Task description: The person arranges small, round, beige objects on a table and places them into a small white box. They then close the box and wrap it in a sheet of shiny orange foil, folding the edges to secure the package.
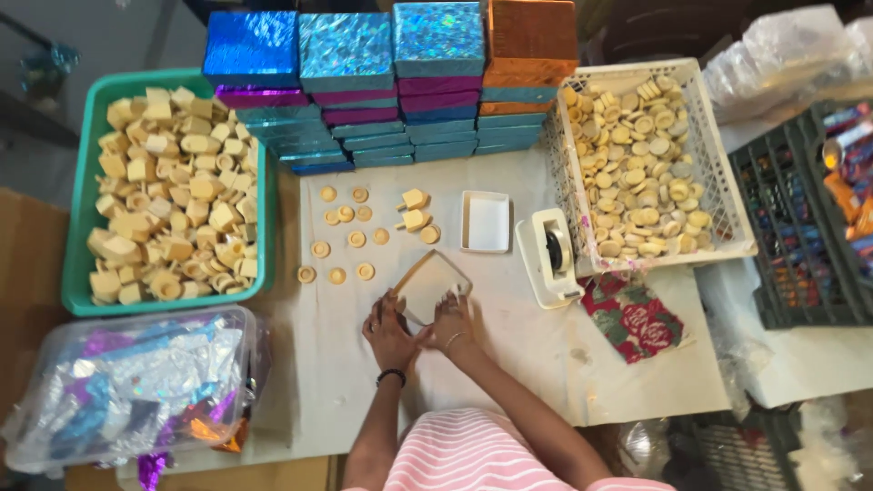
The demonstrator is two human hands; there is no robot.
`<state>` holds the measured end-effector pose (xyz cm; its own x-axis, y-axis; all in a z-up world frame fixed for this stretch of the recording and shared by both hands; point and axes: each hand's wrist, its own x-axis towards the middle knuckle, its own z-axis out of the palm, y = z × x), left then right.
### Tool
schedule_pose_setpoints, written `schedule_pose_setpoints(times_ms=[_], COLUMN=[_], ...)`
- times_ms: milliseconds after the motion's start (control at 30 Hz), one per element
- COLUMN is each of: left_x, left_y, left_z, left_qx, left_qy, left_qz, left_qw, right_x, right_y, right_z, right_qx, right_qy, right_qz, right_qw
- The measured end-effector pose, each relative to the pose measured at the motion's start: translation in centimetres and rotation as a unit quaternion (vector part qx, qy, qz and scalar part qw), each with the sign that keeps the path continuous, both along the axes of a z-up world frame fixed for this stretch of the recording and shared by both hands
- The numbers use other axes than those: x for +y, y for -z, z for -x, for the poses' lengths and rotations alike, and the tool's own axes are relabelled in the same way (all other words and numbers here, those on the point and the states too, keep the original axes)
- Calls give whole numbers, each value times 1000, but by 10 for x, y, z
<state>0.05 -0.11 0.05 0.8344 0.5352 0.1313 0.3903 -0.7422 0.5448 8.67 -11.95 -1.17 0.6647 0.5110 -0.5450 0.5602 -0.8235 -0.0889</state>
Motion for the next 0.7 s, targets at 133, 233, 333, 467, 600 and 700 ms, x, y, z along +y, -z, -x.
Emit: schedule_pose_setpoints(times_ms=[133,233,333,467,600,700], left_x=[2,0,6,4,3,0], left_y=[-2,-11,12,9,-2,-1], left_z=[-1,4,6,6,-6,-5], left_qx=[13,47,-12,-131,-119,-35], left_qy=[13,-12,6,1,40,67], left_qz=[-17,46,86,96,92,85], left_qw=[1000,998,996,987,988,993], right_x=[-10,-20,-24,-25,-45,-75], right_y=[73,53,11,-8,47,86], right_z=[-6,-14,-32,-37,-26,-21], right_qx=[-126,-117,-113,119,417,506], right_qy=[-119,-104,-137,236,480,420], right_qz=[-10,-90,-144,-456,-627,-688], right_qw=[985,984,973,850,451,306])
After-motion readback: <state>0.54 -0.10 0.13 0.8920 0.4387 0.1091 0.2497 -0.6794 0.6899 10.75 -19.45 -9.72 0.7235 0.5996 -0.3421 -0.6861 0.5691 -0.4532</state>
